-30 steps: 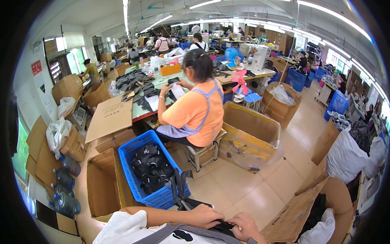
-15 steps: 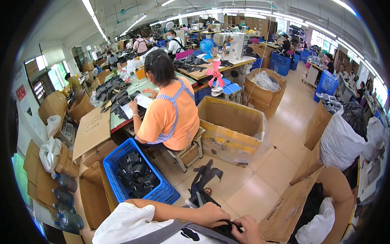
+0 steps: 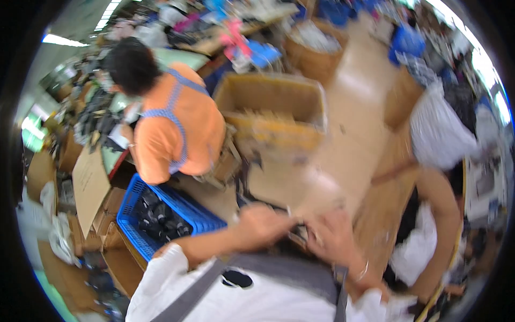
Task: Applying adhesive and assembling shoe components in a manufacturing facility.
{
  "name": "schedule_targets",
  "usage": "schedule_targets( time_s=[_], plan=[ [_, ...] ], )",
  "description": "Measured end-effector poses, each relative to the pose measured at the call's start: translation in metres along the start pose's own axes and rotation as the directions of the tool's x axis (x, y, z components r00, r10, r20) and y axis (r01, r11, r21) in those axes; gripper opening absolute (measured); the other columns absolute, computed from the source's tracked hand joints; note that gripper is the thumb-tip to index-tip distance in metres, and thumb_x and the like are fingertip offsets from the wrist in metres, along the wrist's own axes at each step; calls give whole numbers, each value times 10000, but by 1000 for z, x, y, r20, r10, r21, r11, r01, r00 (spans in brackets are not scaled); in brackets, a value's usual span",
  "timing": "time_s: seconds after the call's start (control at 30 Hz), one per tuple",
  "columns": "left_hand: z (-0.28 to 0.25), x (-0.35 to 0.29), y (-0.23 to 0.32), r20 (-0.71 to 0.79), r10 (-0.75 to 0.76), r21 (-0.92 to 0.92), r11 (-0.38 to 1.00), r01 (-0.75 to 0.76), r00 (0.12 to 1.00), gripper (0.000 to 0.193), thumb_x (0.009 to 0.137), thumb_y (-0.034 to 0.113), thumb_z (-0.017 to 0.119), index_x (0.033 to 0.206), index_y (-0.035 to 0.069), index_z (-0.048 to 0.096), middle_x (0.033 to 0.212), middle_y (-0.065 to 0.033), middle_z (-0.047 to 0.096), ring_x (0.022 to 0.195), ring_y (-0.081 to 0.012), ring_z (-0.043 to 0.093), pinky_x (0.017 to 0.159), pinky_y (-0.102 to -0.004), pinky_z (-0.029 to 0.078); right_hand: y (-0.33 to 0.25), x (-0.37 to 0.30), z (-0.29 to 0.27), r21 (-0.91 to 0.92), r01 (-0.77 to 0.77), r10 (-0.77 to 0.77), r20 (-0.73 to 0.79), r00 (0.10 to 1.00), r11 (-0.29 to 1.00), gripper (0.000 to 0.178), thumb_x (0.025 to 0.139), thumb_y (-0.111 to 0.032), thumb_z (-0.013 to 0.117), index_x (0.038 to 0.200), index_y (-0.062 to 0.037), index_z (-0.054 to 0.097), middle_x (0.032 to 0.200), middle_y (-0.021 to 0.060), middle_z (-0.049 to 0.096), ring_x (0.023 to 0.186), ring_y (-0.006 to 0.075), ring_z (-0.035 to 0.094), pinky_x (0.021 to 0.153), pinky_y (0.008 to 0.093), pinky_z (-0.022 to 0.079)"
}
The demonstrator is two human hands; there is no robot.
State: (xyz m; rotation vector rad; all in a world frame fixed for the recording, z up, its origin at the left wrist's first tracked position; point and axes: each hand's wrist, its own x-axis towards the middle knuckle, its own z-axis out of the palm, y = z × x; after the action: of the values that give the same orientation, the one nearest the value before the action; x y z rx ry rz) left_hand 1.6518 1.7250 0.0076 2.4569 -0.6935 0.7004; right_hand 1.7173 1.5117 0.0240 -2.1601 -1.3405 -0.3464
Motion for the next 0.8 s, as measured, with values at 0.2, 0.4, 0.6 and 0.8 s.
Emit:
schedule_targets(
  time_s=[0.2, 0.4, 0.6, 0.8],
  plan=[
    [-39, 32, -53, -186, 189, 223, 964, -146, 964, 263, 684, 43, 587, 938, 2, 645, 893, -113, 668, 619, -164, 586, 499, -240, 423, 28, 79, -11, -230, 91, -145, -232, 962, 969, 445, 647, -208, 724, 1062, -134, 584, 1048, 61, 579, 1038, 277, 524, 986, 520, 298],
    [-46, 39, -72, -183, 170, 357, 929, -96, 968, 244, 694, 74, 591, 919, 5, 653, 913, -133, 666, 651, -189, 594, 507, -244, 426, 60, 101, 6, -194, 150, -202, -284, 937, 969, 395, 665, -203, 716, 1035, -132, 597, 1048, 68, 574, 1033, 280, 521, 983, 518, 312],
    [-39, 44, -75, -264, 53, 431, 900, 68, 963, 243, 721, 105, 587, 935, 16, 658, 928, -123, 663, 635, -183, 578, 545, -247, 448, 90, 129, 9, -125, 244, -267, -228, 936, 962, 388, 645, -128, 733, 1004, -140, 586, 1052, 57, 559, 1013, 275, 527, 966, 519, 336],
    [-20, 56, -62, -321, -27, 482, 855, 188, 947, 267, 702, 86, 586, 946, -1, 650, 921, -118, 669, 677, -156, 612, 544, -226, 459, 121, 142, 9, -68, 318, -325, -219, 920, 946, 381, 629, -97, 714, 984, -147, 584, 1015, 42, 544, 1014, 268, 516, 954, 518, 342]
  ],
)
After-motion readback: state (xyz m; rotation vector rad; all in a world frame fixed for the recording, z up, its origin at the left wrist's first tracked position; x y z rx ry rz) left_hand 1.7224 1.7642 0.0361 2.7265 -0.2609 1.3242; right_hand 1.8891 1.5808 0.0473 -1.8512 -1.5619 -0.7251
